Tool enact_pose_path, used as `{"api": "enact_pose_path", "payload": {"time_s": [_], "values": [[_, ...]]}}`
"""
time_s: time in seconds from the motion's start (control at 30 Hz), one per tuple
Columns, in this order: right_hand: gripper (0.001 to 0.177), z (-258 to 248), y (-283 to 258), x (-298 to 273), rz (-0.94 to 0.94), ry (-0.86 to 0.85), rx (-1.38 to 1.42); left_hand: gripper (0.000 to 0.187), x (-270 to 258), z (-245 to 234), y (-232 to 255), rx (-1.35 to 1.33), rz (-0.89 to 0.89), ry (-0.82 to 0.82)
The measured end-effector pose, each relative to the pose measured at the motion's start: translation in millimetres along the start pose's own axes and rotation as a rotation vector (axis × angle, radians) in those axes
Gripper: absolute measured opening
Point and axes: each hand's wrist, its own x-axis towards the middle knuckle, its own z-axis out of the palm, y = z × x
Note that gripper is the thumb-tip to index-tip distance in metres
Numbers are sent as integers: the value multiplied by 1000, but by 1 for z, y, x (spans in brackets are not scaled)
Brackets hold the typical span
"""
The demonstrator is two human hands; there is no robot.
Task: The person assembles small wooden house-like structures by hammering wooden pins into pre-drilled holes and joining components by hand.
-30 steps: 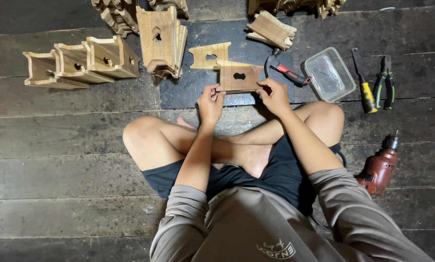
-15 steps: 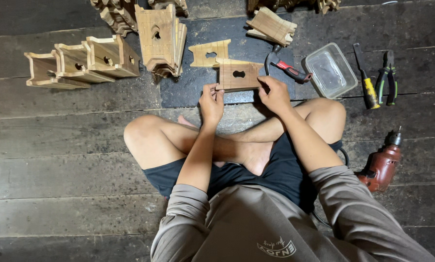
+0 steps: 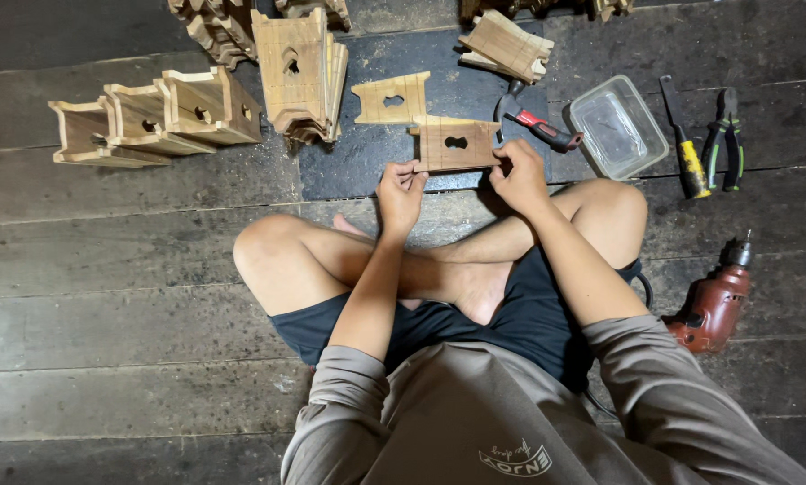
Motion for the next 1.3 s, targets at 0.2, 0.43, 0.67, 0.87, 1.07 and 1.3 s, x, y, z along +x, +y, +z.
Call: {"api": "enact_pose_path", "payload": {"time_s": [0.2,0.43,0.67,0.87,1.07,1.3], "values": [[28,-2,-3,5,20,40,-17,26,-2,1,11,41,-3,-15],[27,-5,-10,7,68,57,2,23,-6,1,23,82,25,1],[31,-8,-19,8,114,58,-34,23,0,4,9,142,-1,24],[30,-10,-17,9,97,58,-27,24,6,1,-12,20,-9,4],[25,-10,-14,8,46,25,-113,26,4,1,-11,8,-1,4],[24,-12,-15,5,-28,-22,-217,27,-1,2,8,42,-21,9]]}}
